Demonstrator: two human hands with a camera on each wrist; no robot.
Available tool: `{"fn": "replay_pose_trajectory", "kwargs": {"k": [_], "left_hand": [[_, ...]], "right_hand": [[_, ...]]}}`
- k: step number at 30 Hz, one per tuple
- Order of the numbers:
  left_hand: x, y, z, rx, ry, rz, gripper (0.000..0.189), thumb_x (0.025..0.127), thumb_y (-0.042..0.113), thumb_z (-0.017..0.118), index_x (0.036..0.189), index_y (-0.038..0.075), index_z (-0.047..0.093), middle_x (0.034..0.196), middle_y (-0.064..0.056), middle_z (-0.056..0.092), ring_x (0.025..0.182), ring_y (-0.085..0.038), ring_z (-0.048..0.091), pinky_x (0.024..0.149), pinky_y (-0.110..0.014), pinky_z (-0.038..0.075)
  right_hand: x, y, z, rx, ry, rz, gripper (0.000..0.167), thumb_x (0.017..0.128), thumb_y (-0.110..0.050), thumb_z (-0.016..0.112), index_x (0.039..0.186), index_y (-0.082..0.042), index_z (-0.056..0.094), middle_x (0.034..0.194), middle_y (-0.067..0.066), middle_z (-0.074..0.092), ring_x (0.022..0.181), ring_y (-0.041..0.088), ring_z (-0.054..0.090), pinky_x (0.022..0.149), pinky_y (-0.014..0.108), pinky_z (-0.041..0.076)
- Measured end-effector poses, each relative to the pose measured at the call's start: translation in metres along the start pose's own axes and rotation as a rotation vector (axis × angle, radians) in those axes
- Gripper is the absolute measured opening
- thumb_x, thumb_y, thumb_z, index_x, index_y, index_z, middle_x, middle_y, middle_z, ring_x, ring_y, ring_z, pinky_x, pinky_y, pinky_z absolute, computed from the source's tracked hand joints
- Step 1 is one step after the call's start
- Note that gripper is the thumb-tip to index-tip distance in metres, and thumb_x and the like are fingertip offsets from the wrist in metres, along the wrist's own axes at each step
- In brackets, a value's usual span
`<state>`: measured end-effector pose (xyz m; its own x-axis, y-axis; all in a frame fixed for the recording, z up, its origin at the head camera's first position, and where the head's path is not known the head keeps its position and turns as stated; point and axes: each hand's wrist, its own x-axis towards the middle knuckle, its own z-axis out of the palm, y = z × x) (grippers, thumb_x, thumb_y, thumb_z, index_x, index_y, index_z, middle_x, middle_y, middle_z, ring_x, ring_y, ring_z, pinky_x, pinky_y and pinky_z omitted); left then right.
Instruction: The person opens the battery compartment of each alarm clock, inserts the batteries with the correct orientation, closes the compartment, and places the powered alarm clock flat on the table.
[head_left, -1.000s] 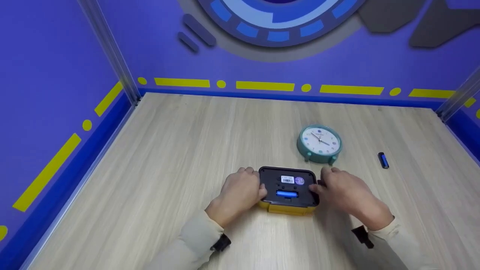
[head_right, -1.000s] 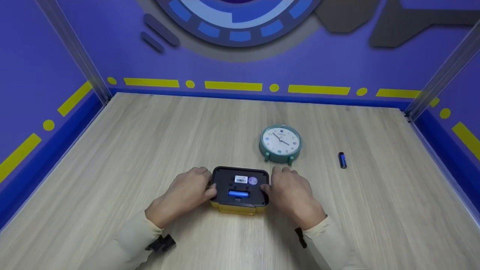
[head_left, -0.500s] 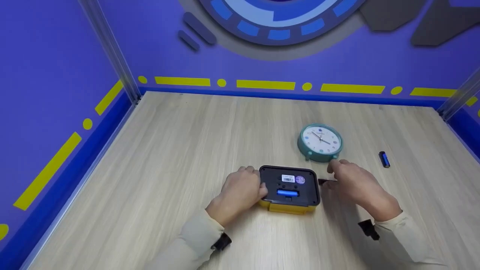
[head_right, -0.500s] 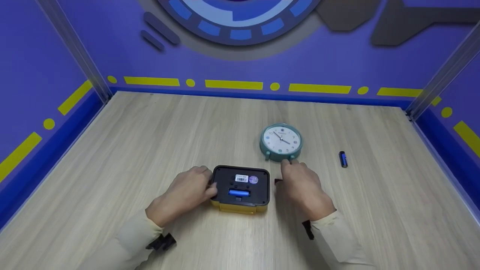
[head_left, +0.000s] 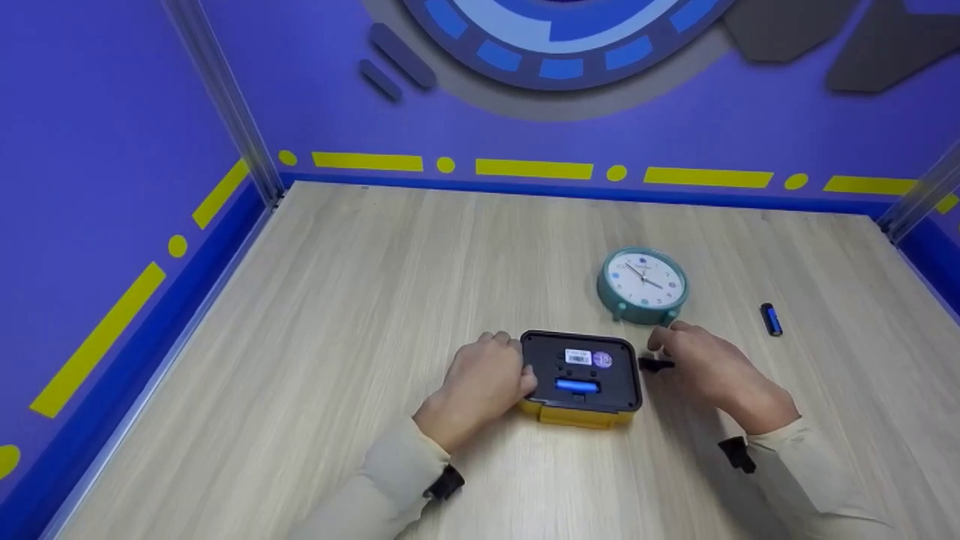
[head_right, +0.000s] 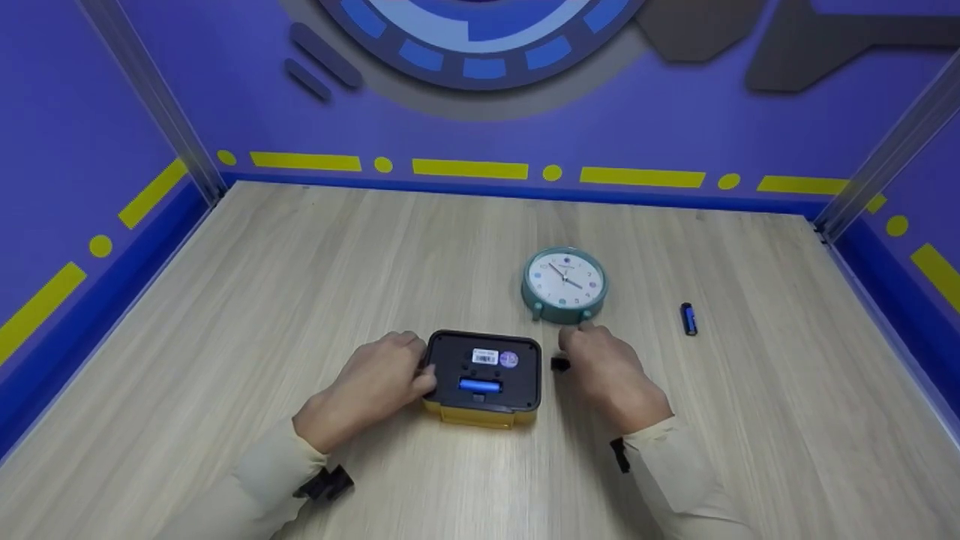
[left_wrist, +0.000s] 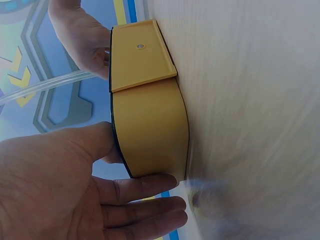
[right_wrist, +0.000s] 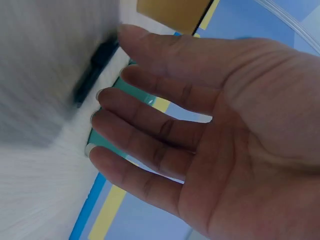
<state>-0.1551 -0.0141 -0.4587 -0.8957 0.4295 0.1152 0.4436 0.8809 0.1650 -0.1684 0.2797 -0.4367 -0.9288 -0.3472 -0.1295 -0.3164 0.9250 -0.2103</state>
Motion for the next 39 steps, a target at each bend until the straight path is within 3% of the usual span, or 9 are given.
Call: {"fn": "replay_pose_trajectory", "kwargs": {"k": [5,12,20,31,39], "left_hand": [[0.0,-0.0001,0.0001,-0.001,-0.002,-0.002,0.033,0.102,0.031,0.064,0.094,0.0,0.073,0.088,-0.008,0.066,0.079,-0.023,0.061,0.07,-0.039,0.058],[-0.0017,-0.0005,0.0028,0.013,0.063,0.023,0.029,0.097,0.027,0.068,0.092,-0.001,0.075,0.083,-0.009,0.067,0.076,-0.024,0.063,0.065,-0.038,0.058],[-0.0015,-0.0004,0.0018,0.016,0.052,0.021,0.029,0.098,0.027,0.067,0.092,-0.001,0.074,0.084,-0.008,0.066,0.076,-0.024,0.062,0.066,-0.038,0.057],[-0.0015,-0.0006,0.0025,0.016,0.039,0.02,0.03,0.099,0.028,0.066,0.093,-0.001,0.074,0.085,-0.008,0.067,0.077,-0.024,0.062,0.066,-0.038,0.057],[-0.0023,-0.0011,0.0023,0.032,0.073,0.034,0.029,0.098,0.027,0.067,0.092,-0.001,0.074,0.083,-0.008,0.066,0.076,-0.024,0.063,0.065,-0.038,0.057]], "right_hand": [[0.0033,0.0032,0.0033,-0.005,-0.01,-0.001,0.019,0.093,0.006,0.076,0.111,0.003,0.072,0.098,0.014,0.067,0.084,0.025,0.059,0.08,0.05,0.057],[0.0059,0.0074,0.0079,0.0,0.055,-0.066,0.01,0.091,-0.001,0.08,0.092,-0.002,0.07,0.081,0.004,0.062,0.074,0.02,0.053,0.067,0.043,0.052],[0.0068,0.0032,0.0072,0.0,0.042,-0.036,0.009,0.096,-0.006,0.076,0.09,-0.004,0.07,0.077,0.001,0.057,0.07,0.019,0.051,0.062,0.038,0.046],[0.0052,0.0002,0.005,-0.02,0.081,-0.021,0.009,0.096,-0.004,0.075,0.089,-0.002,0.071,0.076,0.003,0.058,0.067,0.019,0.052,0.061,0.039,0.049],[0.0047,-0.0005,0.0047,-0.051,0.096,-0.001,0.009,0.095,-0.003,0.076,0.09,-0.001,0.069,0.075,0.004,0.057,0.066,0.02,0.052,0.061,0.039,0.05]]}}
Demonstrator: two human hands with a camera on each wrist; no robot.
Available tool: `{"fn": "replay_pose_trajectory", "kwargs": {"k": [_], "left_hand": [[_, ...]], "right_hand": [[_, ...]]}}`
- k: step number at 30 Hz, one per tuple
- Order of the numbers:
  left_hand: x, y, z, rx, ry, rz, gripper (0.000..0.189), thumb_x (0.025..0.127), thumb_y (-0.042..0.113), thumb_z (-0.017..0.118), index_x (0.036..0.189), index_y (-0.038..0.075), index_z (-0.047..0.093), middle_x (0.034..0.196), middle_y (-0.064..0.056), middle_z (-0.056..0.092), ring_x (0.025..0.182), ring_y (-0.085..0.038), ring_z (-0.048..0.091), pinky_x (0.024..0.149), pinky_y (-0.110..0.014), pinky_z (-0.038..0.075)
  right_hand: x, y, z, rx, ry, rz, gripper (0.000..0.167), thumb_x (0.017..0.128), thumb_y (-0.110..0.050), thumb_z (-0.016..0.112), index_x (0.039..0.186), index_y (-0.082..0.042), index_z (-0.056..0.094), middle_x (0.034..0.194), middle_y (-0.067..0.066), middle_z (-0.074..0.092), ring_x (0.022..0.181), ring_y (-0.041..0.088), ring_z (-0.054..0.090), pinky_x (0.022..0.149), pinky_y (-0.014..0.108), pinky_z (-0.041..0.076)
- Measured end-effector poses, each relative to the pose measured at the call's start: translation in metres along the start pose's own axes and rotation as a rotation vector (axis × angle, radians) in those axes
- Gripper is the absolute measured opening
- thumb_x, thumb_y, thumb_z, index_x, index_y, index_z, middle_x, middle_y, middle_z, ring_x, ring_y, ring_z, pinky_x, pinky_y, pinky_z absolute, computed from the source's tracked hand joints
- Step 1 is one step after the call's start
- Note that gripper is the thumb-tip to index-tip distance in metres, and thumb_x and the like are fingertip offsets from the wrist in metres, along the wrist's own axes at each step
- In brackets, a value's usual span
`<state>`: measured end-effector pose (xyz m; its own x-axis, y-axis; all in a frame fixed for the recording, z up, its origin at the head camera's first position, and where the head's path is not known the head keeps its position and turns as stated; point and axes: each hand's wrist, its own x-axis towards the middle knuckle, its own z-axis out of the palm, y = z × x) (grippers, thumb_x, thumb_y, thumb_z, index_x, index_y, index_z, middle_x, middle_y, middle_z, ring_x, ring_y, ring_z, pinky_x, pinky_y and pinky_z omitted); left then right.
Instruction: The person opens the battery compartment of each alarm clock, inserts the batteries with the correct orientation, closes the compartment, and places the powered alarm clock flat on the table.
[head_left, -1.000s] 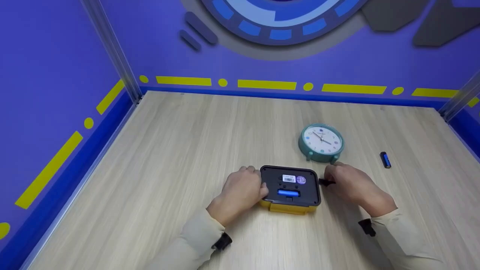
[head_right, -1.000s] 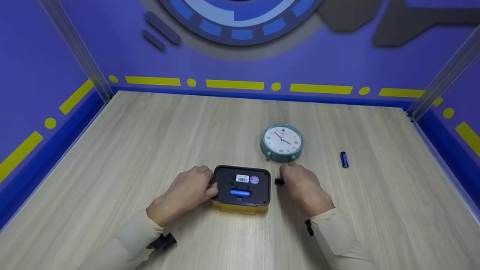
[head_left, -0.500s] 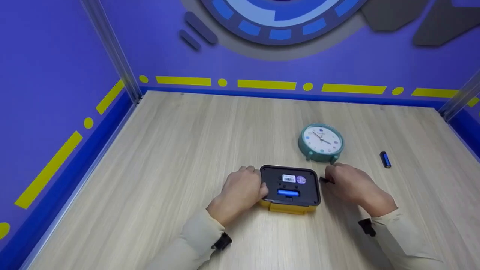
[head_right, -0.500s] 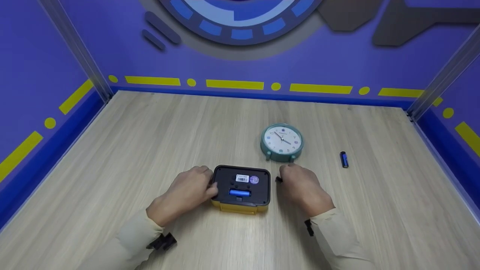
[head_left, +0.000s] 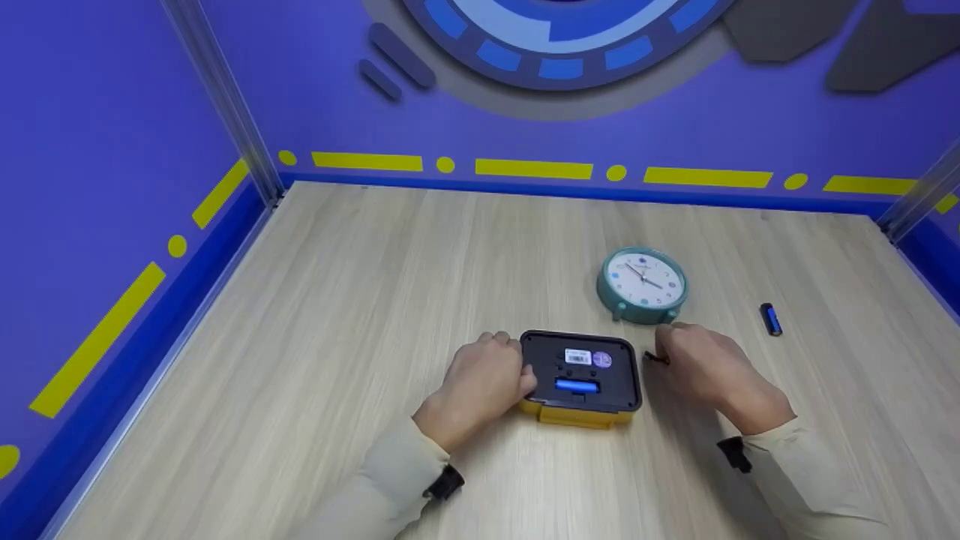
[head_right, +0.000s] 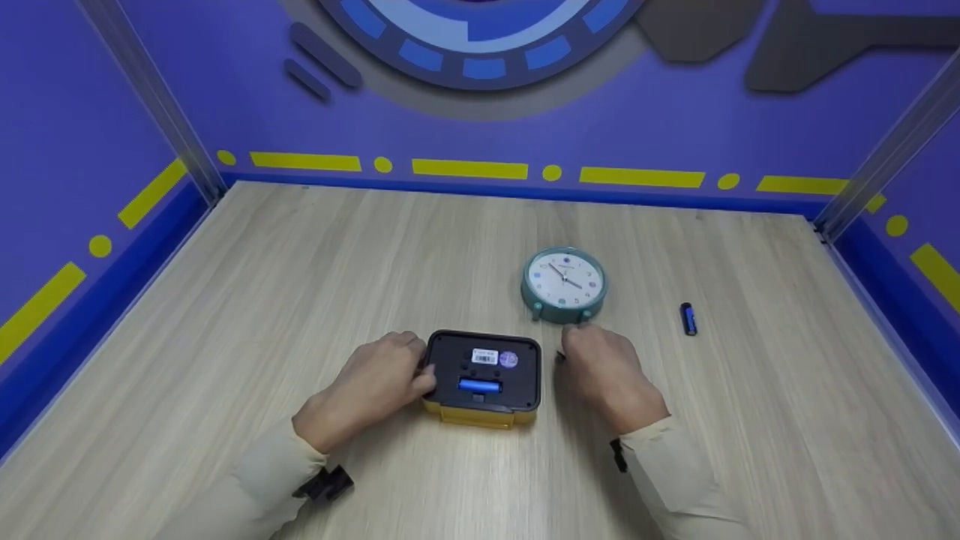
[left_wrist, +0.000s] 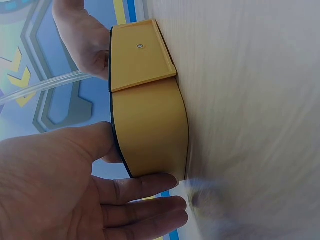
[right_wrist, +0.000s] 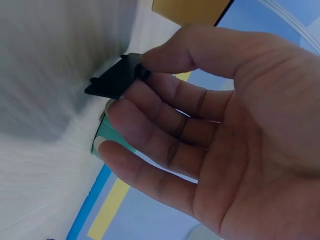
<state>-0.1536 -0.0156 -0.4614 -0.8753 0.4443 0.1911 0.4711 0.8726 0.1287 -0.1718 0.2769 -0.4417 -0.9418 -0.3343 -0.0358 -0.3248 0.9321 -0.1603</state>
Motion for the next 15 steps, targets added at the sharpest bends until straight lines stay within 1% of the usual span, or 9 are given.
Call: {"fn": "replay_pose_trajectory", "kwargs": {"k": [6,15], "left_hand": [[0.0003,0.0,0.0005,0.005,-0.005,-0.002,0.03,0.098,0.028,0.066,0.093,-0.001,0.074,0.083,-0.008,0.066,0.077,-0.024,0.064,0.065,-0.038,0.057],[0.0009,-0.0002,0.0002,-0.01,-0.018,-0.007,0.03,0.098,0.028,0.066,0.094,-0.001,0.074,0.083,-0.008,0.065,0.077,-0.024,0.063,0.066,-0.039,0.057]], "right_hand": [[0.0004,-0.0001,0.0007,0.001,-0.004,0.007,0.009,0.094,-0.002,0.077,0.09,-0.001,0.069,0.075,0.004,0.056,0.067,0.021,0.052,0.061,0.038,0.048],[0.0,-0.001,0.0008,0.035,0.02,-0.005,0.01,0.094,0.001,0.076,0.09,-0.001,0.068,0.076,0.004,0.055,0.068,0.021,0.052,0.061,0.037,0.049]]}}
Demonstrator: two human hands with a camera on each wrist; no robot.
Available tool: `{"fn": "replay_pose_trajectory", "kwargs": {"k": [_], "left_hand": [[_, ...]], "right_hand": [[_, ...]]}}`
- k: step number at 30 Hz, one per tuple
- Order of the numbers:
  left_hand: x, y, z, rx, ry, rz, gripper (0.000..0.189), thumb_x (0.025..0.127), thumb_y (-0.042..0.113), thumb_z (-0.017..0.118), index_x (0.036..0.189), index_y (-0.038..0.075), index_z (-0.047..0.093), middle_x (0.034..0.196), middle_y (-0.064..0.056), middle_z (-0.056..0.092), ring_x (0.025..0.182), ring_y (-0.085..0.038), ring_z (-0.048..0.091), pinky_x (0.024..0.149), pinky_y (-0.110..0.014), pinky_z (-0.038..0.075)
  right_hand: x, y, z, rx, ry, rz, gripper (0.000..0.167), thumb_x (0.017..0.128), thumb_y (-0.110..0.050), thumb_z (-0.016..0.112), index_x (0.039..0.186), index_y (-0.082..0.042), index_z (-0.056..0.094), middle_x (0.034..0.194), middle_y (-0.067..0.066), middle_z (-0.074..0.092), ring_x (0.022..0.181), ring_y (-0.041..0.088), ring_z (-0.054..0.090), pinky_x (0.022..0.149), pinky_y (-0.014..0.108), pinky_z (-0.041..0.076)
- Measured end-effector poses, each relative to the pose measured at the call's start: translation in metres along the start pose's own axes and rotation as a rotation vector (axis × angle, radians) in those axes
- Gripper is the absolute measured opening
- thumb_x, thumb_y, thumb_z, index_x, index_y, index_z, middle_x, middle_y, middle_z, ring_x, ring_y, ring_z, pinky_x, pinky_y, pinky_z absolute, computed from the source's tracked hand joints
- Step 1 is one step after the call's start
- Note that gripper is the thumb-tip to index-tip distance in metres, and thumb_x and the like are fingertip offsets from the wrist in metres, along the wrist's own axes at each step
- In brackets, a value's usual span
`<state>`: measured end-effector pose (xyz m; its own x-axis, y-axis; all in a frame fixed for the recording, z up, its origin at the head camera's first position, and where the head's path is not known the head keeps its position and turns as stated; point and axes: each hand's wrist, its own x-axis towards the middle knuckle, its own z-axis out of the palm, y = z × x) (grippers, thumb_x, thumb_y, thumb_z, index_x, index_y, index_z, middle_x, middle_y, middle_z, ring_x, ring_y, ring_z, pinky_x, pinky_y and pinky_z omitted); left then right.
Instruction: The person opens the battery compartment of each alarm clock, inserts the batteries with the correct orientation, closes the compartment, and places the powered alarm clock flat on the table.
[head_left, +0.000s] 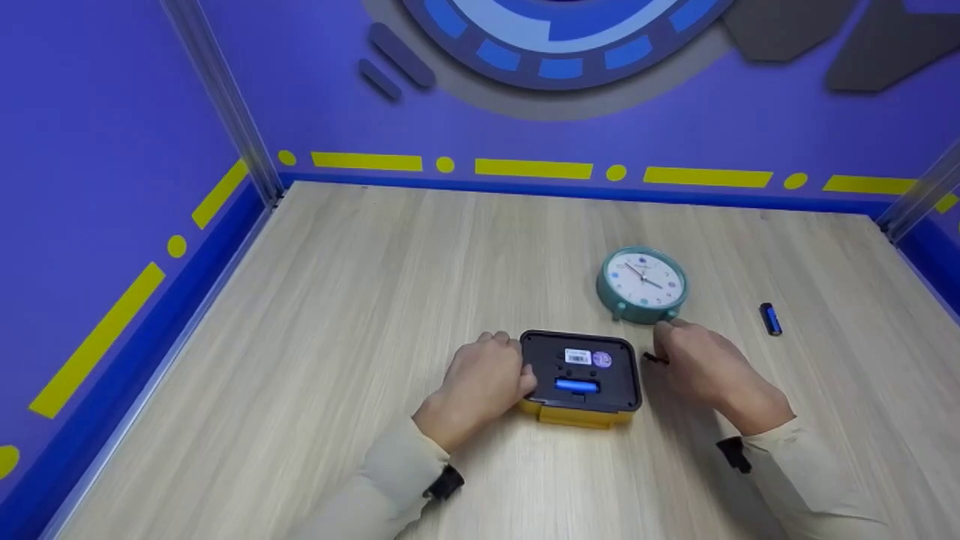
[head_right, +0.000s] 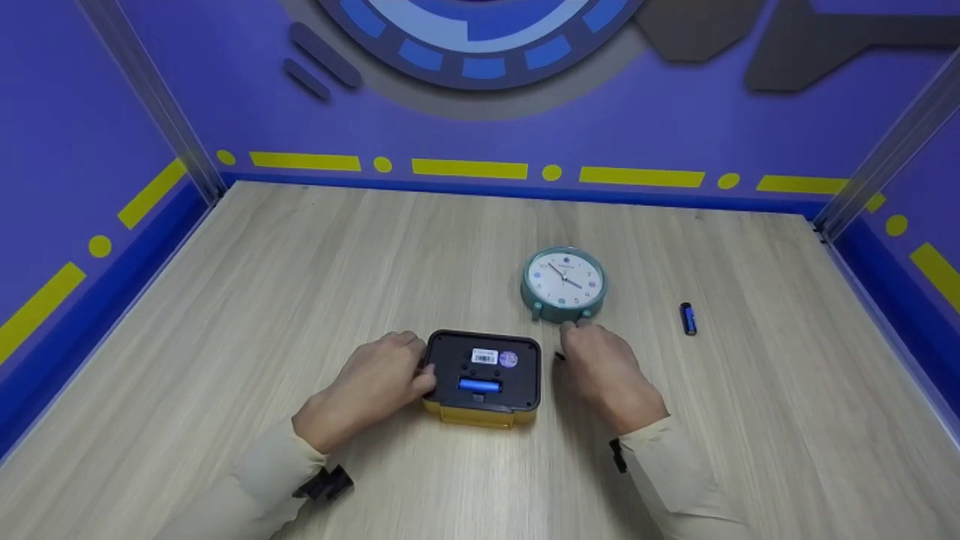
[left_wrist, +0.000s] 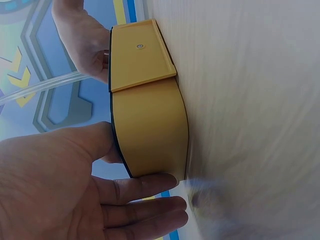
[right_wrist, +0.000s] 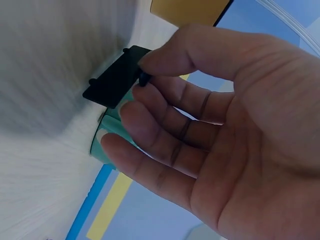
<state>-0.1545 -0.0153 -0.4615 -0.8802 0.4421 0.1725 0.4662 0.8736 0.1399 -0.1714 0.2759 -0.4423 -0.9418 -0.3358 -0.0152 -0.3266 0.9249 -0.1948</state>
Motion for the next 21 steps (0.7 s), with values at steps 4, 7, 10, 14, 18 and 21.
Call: {"fn": "replay_pose_trajectory", "kwargs": {"k": [4,7,10,14,18,21], "left_hand": [[0.0004,0.0001,-0.0006,-0.002,-0.008,-0.004,0.032,0.099,0.029,0.065,0.095,-0.001,0.074,0.084,-0.008,0.066,0.077,-0.024,0.063,0.066,-0.039,0.057],[0.0005,0.0001,-0.0008,-0.004,-0.014,-0.003,0.033,0.1,0.029,0.065,0.097,-0.002,0.074,0.085,-0.009,0.066,0.077,-0.024,0.063,0.067,-0.039,0.057],[0.0003,0.0,-0.0009,-0.006,-0.015,0.0,0.032,0.099,0.029,0.065,0.097,-0.002,0.074,0.086,-0.009,0.066,0.078,-0.025,0.063,0.067,-0.039,0.057],[0.0004,0.0004,-0.0008,0.0,-0.023,-0.003,0.031,0.099,0.028,0.065,0.097,-0.001,0.074,0.086,-0.009,0.066,0.079,-0.025,0.063,0.068,-0.039,0.058],[0.0008,0.0008,-0.0006,0.002,-0.027,-0.006,0.03,0.099,0.027,0.065,0.095,-0.001,0.074,0.085,-0.009,0.066,0.08,-0.025,0.064,0.069,-0.038,0.058],[0.0011,0.0009,-0.0002,0.001,-0.027,-0.011,0.03,0.099,0.027,0.065,0.094,-0.001,0.074,0.084,-0.008,0.066,0.079,-0.024,0.063,0.069,-0.038,0.058]], "right_hand": [[-0.0003,0.0001,-0.0003,0.016,0.01,-0.006,0.011,0.094,0.002,0.075,0.088,-0.002,0.067,0.075,0.003,0.054,0.067,0.02,0.052,0.06,0.036,0.047],[-0.0007,0.0,-0.0009,0.018,0.017,-0.012,0.01,0.094,0.003,0.075,0.089,-0.002,0.068,0.075,0.003,0.054,0.068,0.02,0.052,0.061,0.036,0.047],[-0.0012,-0.0001,-0.0018,0.017,0.033,-0.024,0.01,0.094,0.004,0.074,0.089,-0.001,0.068,0.075,0.003,0.054,0.068,0.02,0.051,0.061,0.036,0.046],[-0.0021,-0.0003,-0.0028,0.003,0.067,-0.059,0.015,0.093,0.009,0.073,0.086,-0.002,0.065,0.075,0.003,0.052,0.068,0.019,0.05,0.061,0.036,0.045],[-0.003,-0.0026,-0.005,-0.016,0.094,-0.091,0.018,0.091,0.013,0.072,0.084,-0.001,0.063,0.076,0.003,0.054,0.069,0.019,0.051,0.061,0.037,0.047],[-0.0038,-0.006,-0.0075,-0.017,0.106,-0.1,0.016,0.09,0.011,0.073,0.085,-0.001,0.064,0.077,0.004,0.055,0.069,0.019,0.051,0.061,0.037,0.049]]}}
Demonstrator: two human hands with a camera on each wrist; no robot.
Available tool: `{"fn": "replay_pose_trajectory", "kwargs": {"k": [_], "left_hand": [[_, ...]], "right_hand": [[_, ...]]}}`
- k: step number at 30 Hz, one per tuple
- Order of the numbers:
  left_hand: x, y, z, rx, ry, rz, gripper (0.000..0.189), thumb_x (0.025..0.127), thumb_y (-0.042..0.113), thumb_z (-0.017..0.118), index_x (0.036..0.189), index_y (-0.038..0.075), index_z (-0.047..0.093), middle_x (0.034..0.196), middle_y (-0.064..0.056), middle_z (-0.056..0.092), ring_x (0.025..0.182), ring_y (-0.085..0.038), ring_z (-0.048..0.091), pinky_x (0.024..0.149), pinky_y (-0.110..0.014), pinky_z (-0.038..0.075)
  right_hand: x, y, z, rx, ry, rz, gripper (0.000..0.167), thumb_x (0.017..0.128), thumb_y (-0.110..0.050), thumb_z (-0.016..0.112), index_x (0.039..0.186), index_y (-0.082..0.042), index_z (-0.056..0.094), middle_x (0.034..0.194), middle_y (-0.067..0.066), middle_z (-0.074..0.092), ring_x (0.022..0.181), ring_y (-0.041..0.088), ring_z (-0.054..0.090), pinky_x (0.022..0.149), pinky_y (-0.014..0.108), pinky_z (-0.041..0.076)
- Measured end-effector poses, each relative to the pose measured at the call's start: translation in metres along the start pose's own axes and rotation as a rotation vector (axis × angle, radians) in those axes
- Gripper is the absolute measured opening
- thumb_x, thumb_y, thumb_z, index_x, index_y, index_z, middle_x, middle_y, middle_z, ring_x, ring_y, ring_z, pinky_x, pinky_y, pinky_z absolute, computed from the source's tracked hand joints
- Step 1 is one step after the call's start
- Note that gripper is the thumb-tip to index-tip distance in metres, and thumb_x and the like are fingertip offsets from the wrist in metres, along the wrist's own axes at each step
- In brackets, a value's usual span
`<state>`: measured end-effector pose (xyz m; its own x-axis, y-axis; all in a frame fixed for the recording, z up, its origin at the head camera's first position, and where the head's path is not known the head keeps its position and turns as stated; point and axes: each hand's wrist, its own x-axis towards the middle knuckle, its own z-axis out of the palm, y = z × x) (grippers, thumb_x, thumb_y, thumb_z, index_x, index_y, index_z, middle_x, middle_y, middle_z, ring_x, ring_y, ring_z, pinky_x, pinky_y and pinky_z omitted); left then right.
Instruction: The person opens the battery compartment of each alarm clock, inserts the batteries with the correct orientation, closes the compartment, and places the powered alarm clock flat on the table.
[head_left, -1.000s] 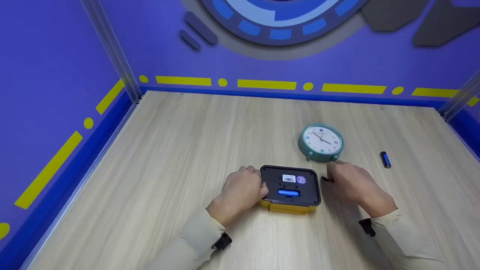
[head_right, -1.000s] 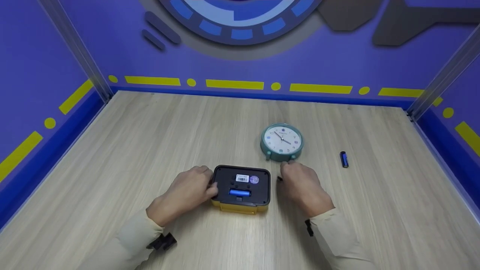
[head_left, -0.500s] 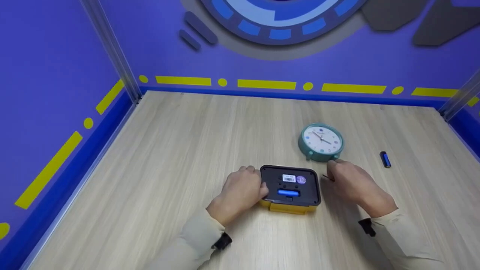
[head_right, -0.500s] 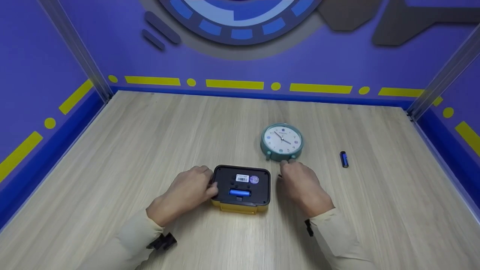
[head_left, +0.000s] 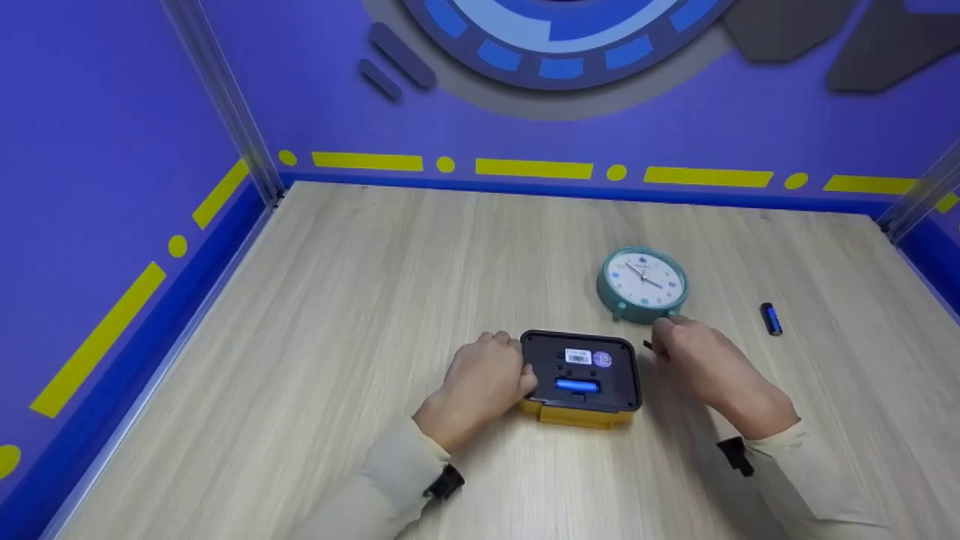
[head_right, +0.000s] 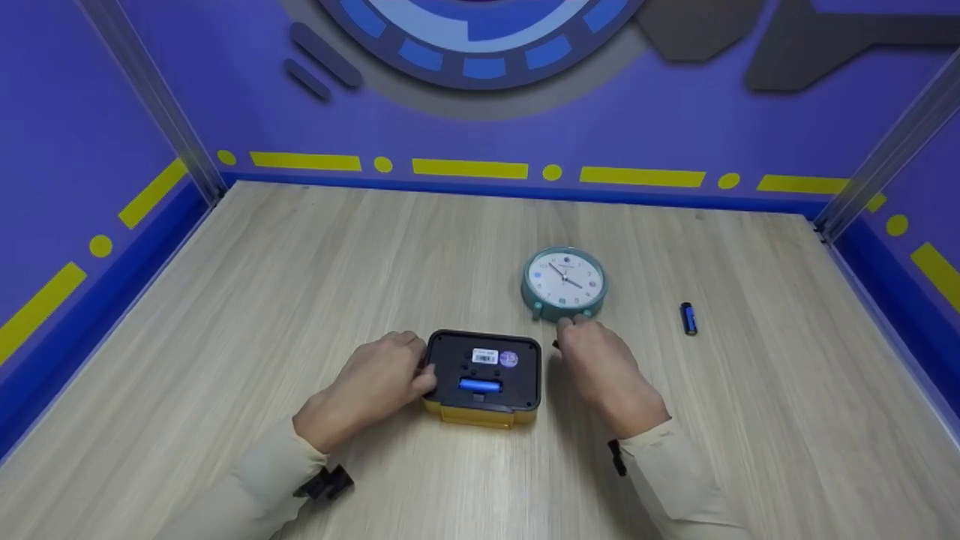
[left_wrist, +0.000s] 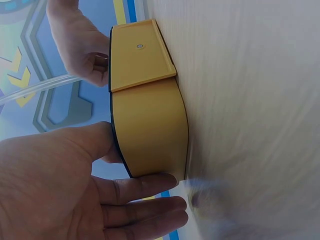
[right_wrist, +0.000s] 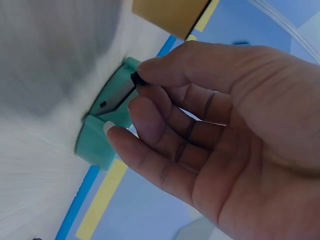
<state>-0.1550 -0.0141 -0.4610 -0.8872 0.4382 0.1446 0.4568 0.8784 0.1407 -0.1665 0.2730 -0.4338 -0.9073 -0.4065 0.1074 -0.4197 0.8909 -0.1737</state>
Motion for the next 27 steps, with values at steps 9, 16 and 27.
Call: {"fn": "replay_pose_trajectory", "kwargs": {"k": [9,16,27], "left_hand": [[0.0,-0.001,0.001,0.0,0.002,0.004,0.031,0.099,0.028,0.065,0.095,-0.001,0.074,0.085,-0.008,0.067,0.079,-0.024,0.064,0.068,-0.038,0.058],[0.0,-0.001,0.0,0.0,0.003,0.008,0.03,0.099,0.027,0.065,0.094,-0.001,0.074,0.085,-0.008,0.066,0.078,-0.024,0.063,0.068,-0.038,0.058],[-0.002,-0.001,0.001,0.016,0.043,0.027,0.03,0.099,0.027,0.066,0.095,-0.001,0.075,0.084,-0.009,0.067,0.077,-0.024,0.064,0.066,-0.037,0.058]], "right_hand": [[-0.003,-0.014,-0.007,-0.002,0.071,-0.044,0.019,0.086,0.012,0.076,0.084,-0.002,0.062,0.078,0.006,0.055,0.069,0.02,0.052,0.058,0.037,0.049],[-0.005,-0.024,-0.01,-0.007,0.115,-0.086,0.018,0.087,0.011,0.076,0.086,-0.002,0.064,0.079,0.005,0.056,0.068,0.018,0.053,0.058,0.036,0.051],[-0.008,-0.036,-0.01,-0.024,0.166,-0.14,0.022,0.084,0.014,0.076,0.086,-0.004,0.065,0.079,0.003,0.057,0.07,0.017,0.055,0.061,0.036,0.054]]}}
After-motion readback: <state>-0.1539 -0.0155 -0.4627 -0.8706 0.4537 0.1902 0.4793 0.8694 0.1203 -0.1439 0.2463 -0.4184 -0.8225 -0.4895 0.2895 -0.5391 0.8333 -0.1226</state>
